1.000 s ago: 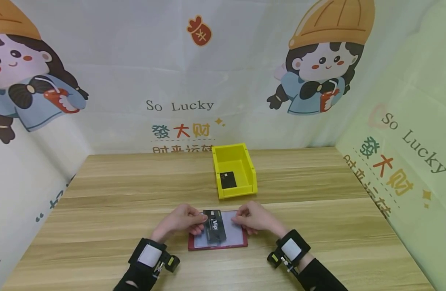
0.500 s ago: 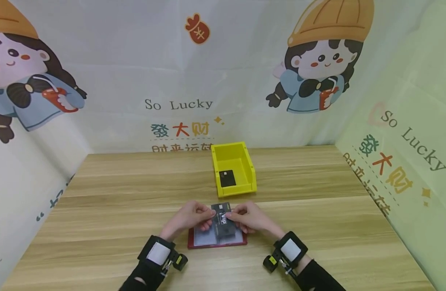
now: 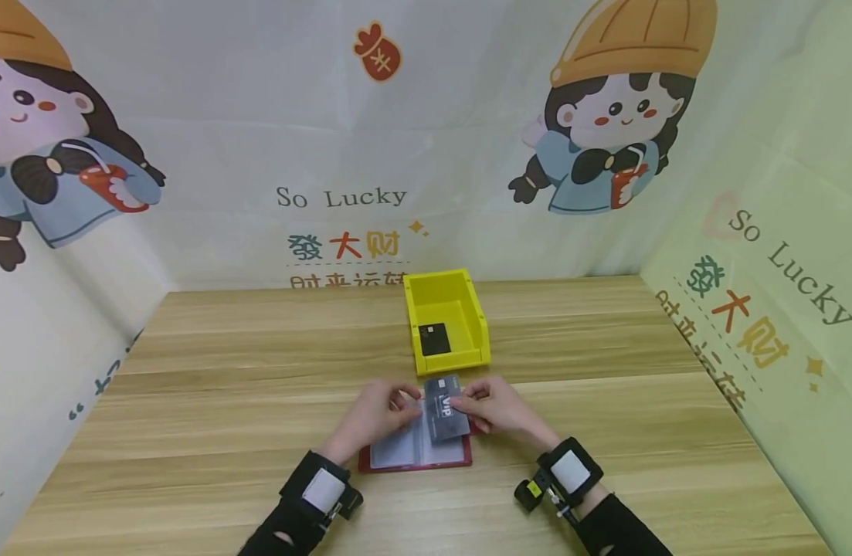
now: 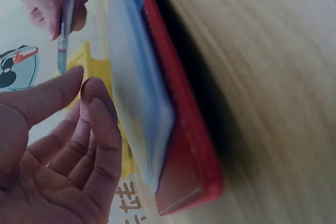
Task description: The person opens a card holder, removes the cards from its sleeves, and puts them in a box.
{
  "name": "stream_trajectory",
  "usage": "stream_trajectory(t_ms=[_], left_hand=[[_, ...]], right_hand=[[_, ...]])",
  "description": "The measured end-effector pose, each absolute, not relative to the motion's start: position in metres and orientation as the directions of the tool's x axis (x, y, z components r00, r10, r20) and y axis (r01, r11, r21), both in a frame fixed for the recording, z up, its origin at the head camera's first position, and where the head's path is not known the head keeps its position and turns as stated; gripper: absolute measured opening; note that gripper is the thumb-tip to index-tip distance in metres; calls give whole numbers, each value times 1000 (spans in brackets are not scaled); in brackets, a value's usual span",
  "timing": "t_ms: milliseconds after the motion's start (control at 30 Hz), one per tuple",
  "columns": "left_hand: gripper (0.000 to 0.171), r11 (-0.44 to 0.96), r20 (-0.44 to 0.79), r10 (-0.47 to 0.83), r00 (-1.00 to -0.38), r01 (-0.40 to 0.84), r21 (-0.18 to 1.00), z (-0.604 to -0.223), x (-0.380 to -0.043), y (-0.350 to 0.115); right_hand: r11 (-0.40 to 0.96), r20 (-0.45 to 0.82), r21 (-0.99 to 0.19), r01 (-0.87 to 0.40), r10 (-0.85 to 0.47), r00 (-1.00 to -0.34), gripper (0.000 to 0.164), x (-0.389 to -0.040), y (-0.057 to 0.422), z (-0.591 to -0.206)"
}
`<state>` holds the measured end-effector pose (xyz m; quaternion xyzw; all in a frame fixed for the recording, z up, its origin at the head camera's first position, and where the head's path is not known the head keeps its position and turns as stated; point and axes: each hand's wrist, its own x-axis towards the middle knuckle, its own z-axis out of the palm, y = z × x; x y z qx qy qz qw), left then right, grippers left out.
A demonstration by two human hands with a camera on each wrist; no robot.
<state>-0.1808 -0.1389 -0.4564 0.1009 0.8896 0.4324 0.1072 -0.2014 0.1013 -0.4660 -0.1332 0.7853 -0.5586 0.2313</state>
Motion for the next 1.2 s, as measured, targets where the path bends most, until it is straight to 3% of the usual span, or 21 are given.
stream_trajectory(t_ms=[167,333,900,1200], left_hand=[[54,643,-92,336,-937,157,749,-461,-180,-135],[70,658,-103,372,-922,184,730,-462,-181,-134],[65,692,-120,366,-923,184,698,-469,-183,-131],[66,701,-137,355,-925,166,694,-469,-183,-131]], right_hand=[[353,-208,-935,35,-465,-861,28,-206,110,-461],[375,-202,-927,21,-452,-869,29,-209,117,-455],[415,-168,-910,-11,-391,-905,26,-225,123,-436],[515,-125,-853,-79,-350,-928,27,-237,115,-422]])
